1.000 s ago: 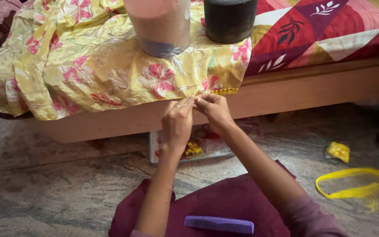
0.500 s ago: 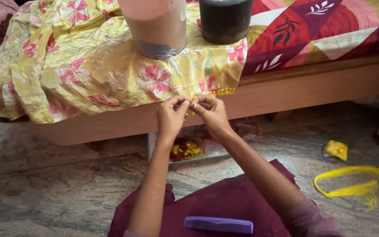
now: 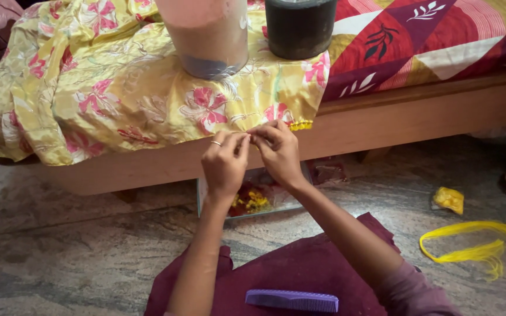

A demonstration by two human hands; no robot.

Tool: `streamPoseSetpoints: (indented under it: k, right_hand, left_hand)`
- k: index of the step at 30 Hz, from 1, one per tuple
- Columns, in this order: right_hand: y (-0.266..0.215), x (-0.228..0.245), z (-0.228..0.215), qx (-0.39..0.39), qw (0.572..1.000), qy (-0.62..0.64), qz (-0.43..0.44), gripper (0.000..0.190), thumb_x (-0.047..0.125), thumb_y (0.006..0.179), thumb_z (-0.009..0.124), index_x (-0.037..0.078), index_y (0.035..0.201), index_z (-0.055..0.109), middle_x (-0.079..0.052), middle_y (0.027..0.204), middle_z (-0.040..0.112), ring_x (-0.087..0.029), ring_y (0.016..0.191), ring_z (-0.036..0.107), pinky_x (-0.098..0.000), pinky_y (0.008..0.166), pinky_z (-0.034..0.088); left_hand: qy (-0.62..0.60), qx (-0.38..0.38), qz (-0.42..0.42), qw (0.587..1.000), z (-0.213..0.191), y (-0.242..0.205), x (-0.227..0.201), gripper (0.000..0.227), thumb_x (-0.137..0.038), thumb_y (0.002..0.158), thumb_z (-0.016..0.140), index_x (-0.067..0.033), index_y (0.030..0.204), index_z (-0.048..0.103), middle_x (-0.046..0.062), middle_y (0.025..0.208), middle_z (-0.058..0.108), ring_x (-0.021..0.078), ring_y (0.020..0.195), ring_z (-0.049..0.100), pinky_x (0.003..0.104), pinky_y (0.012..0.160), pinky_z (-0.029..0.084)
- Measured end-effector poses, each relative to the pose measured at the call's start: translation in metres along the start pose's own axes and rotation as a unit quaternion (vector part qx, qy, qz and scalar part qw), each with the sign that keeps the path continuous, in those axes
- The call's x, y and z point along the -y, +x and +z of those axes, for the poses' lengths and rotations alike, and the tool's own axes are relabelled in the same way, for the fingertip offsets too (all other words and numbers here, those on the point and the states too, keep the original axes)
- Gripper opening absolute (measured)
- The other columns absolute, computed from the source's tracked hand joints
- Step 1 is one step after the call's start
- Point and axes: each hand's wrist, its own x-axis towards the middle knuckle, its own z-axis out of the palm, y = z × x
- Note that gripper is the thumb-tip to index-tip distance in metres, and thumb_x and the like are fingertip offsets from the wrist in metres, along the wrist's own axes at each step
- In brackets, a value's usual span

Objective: Repairing or attaching decorative yellow pom-pom fringe to a floral bedspread.

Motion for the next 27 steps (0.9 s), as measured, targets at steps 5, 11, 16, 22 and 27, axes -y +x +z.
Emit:
streamPoseSetpoints:
  k: [5, 11, 16, 22, 27]
  right_hand:
    - [0.002, -0.012, -0.001, 0.025, 0.999, 0.010, 0.021, 0.012, -0.001, 0.092, 0.071, -0.001, 0.103, 0.075, -0.007, 0.101, 0.062, -0.015, 0.089, 0.064, -0.0277, 0.076, 0.055]
    - [-0.001, 0.003, -0.005, 0.018, 0.998, 0.059, 0.015, 0.017, -0.003, 0.088, 0.072, -0.001, 0.104, 0.071, -0.005, 0.103, 0.062, -0.013, 0.094, 0.070, -0.0249, 0.081, 0.061]
    - [-0.002, -0.004, -0.006, -0.003, 1.000, -0.005, 0.009, 0.002, -0.004, 0.095, 0.071, -0.005, 0.096, 0.070, -0.007, 0.093, 0.068, -0.015, 0.086, 0.073, -0.0281, 0.078, 0.061]
    - [-0.003, -0.025, -0.001, 0.016, 0.981, 0.186, 0.053, 0.003, -0.004, 0.099, 0.059, -0.001, 0.098, 0.061, -0.006, 0.108, 0.060, -0.016, 0.102, 0.070, -0.0327, 0.094, 0.064]
    - [-0.002, -0.061, -0.003, 0.037, 0.894, 0.394, 0.212, 0.001, 0.001, 0.101, 0.058, 0.000, 0.102, 0.059, -0.011, 0.106, 0.065, -0.024, 0.106, 0.070, -0.0364, 0.101, 0.057]
  left_hand:
    - [0.114, 0.036, 0.133, 0.984, -0.006, 0.005, -0.001, 0.009, -0.009, 0.092, 0.079, -0.0037, 0.095, 0.073, 0.008, 0.088, 0.070, 0.0210, 0.072, 0.070, 0.033, 0.065, 0.057]
    - [-0.100, 0.081, -0.095, 0.987, 0.008, 0.013, 0.006, 0.008, -0.007, 0.088, 0.074, 0.0006, 0.090, 0.073, 0.006, 0.085, 0.069, 0.0141, 0.065, 0.068, 0.029, 0.059, 0.055]
    - [-0.290, 0.129, -0.263, 0.911, 0.015, 0.010, 0.028, 0.010, -0.008, 0.093, 0.071, 0.0016, 0.092, 0.074, 0.002, 0.080, 0.070, 0.0072, 0.061, 0.064, 0.024, 0.056, 0.051]
    - [-0.227, 0.074, -0.231, 0.943, 0.018, 0.008, 0.029, 0.009, -0.008, 0.091, 0.070, -0.0006, 0.088, 0.073, -0.001, 0.083, 0.071, 0.0061, 0.064, 0.066, 0.023, 0.058, 0.054]
    - [-0.253, 0.057, -0.256, 0.931, 0.033, -0.005, 0.036, 0.006, -0.009, 0.093, 0.069, -0.0028, 0.090, 0.069, 0.001, 0.087, 0.069, 0.0092, 0.082, 0.065, 0.027, 0.076, 0.051]
